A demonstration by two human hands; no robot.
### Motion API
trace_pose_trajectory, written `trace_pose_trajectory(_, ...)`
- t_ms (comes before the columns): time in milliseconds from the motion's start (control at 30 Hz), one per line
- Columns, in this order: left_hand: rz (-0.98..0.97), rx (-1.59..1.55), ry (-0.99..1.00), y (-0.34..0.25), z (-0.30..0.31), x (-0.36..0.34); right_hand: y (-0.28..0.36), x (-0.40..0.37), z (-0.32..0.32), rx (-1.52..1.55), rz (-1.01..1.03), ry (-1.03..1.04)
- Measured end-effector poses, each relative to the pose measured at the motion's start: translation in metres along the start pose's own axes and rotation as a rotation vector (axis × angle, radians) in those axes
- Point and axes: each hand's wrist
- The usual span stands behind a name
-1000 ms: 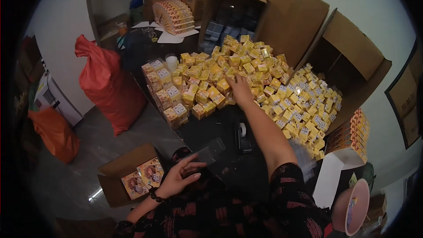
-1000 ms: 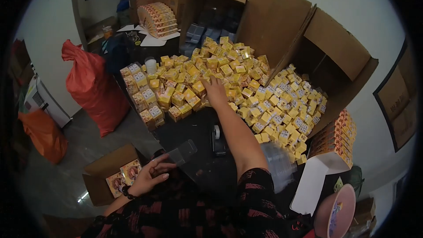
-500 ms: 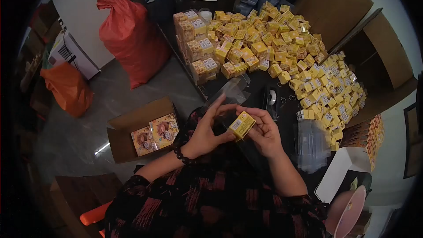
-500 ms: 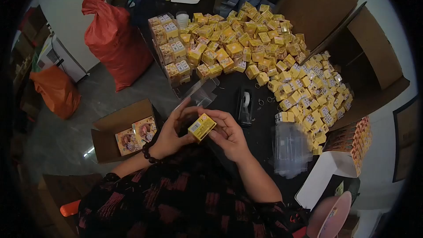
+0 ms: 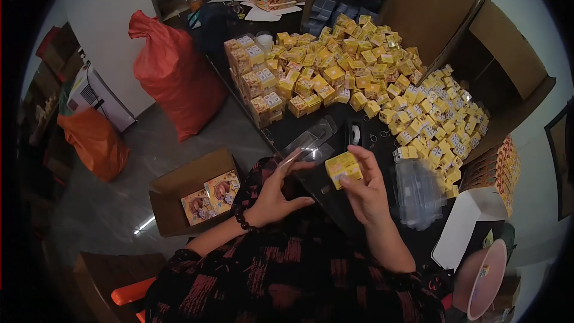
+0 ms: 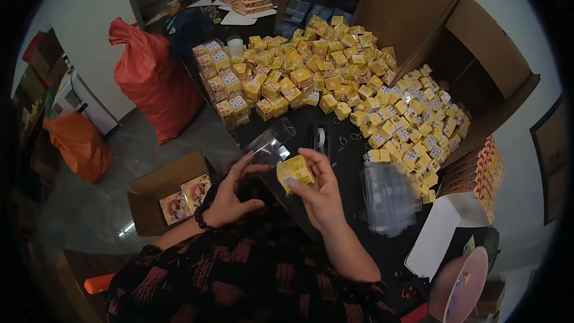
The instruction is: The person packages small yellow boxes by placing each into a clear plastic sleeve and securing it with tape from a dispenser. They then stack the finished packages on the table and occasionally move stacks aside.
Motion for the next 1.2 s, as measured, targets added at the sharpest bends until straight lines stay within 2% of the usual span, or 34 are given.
trace_pose_trajectory(67, 0.06, -0.079, 0.021, 0.0, -0.001, -0.002, 0.002, 0.004, 0.003, 0.013, 0.135, -0.159)
trace_pose_trajectory(100, 0.056, -0.078, 0.031, 0.0, -0.002, -0.003, 0.001, 0.006, 0.006, 0.017, 0.144, -0.164)
trace_pose_trajectory(167, 0.075, -0.042, 0.071, 0.003, -0.003, -0.004, -0.007, 0.011, 0.015, -0.113, 0.288, -0.243)
trace_pose_trajectory(300, 0.115, -0.182, 0.074, 0.001, -0.012, -0.004, -0.021, 0.024, 0.021, -0.085, 0.261, -0.265)
trace_pose_trajectory(367, 0.185, -0.326, 0.002, 0.0, -0.017, -0.002, -0.03, 0.026, 0.018, -0.174, 0.354, -0.244)
trace_pose_trajectory(500, 0.217, -0.349, -0.059, 0.001, -0.017, -0.002, -0.03, 0.025, 0.013, -0.299, 0.289, -0.248)
trace_pose_trajectory(567, 0.202, -0.313, -0.068, 0.003, -0.017, -0.002, -0.031, 0.026, 0.018, -0.601, 0.298, -0.261)
trace_pose_trajectory(600, 0.206, -0.313, -0.066, 0.004, -0.015, -0.003, -0.027, 0.024, 0.019, -0.599, 0.296, -0.263)
trace_pose_trajectory(667, 0.223, -0.208, 0.028, 0.007, -0.01, -0.003, -0.016, 0.022, 0.022, -0.936, 0.259, -0.091)
trace_pose_trajectory(700, 0.226, -0.208, 0.027, 0.006, -0.009, -0.002, -0.017, 0.022, 0.024, -0.935, 0.257, -0.091)
trace_pose_trajectory(800, 0.186, -0.131, 0.076, 0.0, -0.006, 0.003, -0.028, 0.025, 0.031, -0.854, 0.23, -0.053)
trace_pose_trajectory(900, 0.242, -0.074, 0.108, 0.001, -0.007, 0.007, -0.053, 0.021, 0.023, -0.873, 0.312, -0.121)
trace_pose_trajectory(967, 0.08, -0.168, 0.057, 0.011, -0.016, 0.007, -0.059, 0.019, 0.019, -0.833, 0.41, -0.372)
trace_pose_trajectory(1033, 0.149, -0.312, 0.059, 0.008, -0.023, 0.009, -0.073, 0.021, 0.017, 0.027, 0.18, -0.317)
trace_pose_trajectory(1100, 0.203, -0.269, 0.28, 0.007, -0.019, 0.007, -0.069, 0.014, 0.026, 0.345, -0.039, -0.195)
trace_pose_trajectory(1167, 0.429, -0.056, 0.605, -0.006, 0.012, 0.011, -0.063, 0.008, 0.03, 0.22, 0.047, -0.345)
trace_pose_trajectory(1200, 0.398, -0.068, 0.654, 0.01, 0.023, 0.007, -0.065, 0.006, 0.039, 0.129, 0.202, -0.367)
Point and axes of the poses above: each hand's wrist, its own x-axis towards the middle knuckle, its own z-axis out of the back of the hand, y = z × x, and after that the axes turned 6 degrees about -z, right-handed
